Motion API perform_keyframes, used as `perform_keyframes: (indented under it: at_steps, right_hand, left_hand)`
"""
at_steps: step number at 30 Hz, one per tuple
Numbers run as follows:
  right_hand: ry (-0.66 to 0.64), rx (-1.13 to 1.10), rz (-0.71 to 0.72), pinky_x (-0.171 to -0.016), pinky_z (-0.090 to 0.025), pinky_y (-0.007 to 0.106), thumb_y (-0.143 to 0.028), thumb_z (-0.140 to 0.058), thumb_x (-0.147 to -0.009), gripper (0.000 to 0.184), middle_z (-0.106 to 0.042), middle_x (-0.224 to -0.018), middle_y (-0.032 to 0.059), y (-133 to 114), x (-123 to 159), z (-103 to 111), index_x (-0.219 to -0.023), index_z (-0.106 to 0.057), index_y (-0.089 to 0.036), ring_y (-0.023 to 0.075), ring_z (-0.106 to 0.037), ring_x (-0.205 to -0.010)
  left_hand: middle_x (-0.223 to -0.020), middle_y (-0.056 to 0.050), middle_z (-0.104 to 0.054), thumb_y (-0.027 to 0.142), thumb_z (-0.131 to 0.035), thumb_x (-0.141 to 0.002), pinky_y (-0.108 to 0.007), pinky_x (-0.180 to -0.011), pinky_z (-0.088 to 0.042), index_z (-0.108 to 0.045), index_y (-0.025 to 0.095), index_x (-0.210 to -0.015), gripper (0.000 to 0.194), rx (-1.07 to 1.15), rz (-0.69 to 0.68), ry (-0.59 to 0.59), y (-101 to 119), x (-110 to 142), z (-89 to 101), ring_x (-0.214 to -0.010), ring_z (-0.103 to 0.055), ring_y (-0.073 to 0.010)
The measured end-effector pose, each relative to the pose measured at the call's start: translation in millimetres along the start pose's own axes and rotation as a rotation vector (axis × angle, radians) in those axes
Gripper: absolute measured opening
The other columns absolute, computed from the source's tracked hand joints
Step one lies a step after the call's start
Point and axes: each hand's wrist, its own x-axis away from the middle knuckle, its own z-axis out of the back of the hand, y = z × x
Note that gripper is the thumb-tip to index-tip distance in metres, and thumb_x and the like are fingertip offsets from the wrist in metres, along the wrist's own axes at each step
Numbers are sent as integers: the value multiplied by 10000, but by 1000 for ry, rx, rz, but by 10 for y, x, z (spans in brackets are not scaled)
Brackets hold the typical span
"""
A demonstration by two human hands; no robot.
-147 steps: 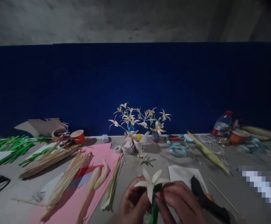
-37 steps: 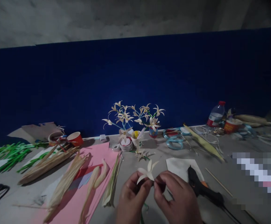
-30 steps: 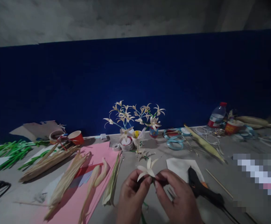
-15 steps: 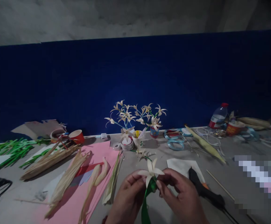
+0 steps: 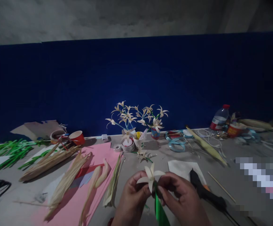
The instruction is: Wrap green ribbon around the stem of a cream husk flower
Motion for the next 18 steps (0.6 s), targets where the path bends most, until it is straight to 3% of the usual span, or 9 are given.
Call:
perform_keyframes:
  at_steps: [6, 9, 13, 18]
  right_hand:
    - [56, 331, 279, -625, -520, 175, -184, -582, -848, 98, -704, -718, -17, 62, 9, 30, -782, -640, -227, 135, -668, -642]
    - [89, 384, 336, -639, -531, 169, -170, -586, -851, 93, -712, -731, -13, 56, -1, 32, -799, -633, -231, 138, -687, -660]
    - [69, 335, 290, -616, -524, 167, -191, -578, -869, 121, -692, -697, -18, 14, -21, 26, -763, -623, -227, 133, -670, -636]
    - [-14, 255, 130, -602, -513, 194, -229, -576, -861, 118, -663, -683, -18, 5, -7, 44, -752, -623, -221, 143, -646, -631]
  left_hand:
    - [-651, -2, -618, 257, -849, -668, -221, -636, -393, -684, 130, -702, 211, -70, -46, 36, 27, 25, -17, -655, -506, -125]
    - [-644, 8, -592, 260, -844, -677, -227, -624, -392, -695, 134, -717, 198, -59, -76, 44, -19, 25, -14, -637, -505, -123]
    - [-694, -4, -617, 282, -867, -646, -231, -650, -406, -714, 149, -750, 228, 20, -70, 85, -126, 28, 10, -672, -532, -129]
    - [-659, 6, -609, 276, -856, -666, -211, -565, -352, -717, 163, -809, 230, 99, -61, 1, -191, 17, 66, -585, -472, -94]
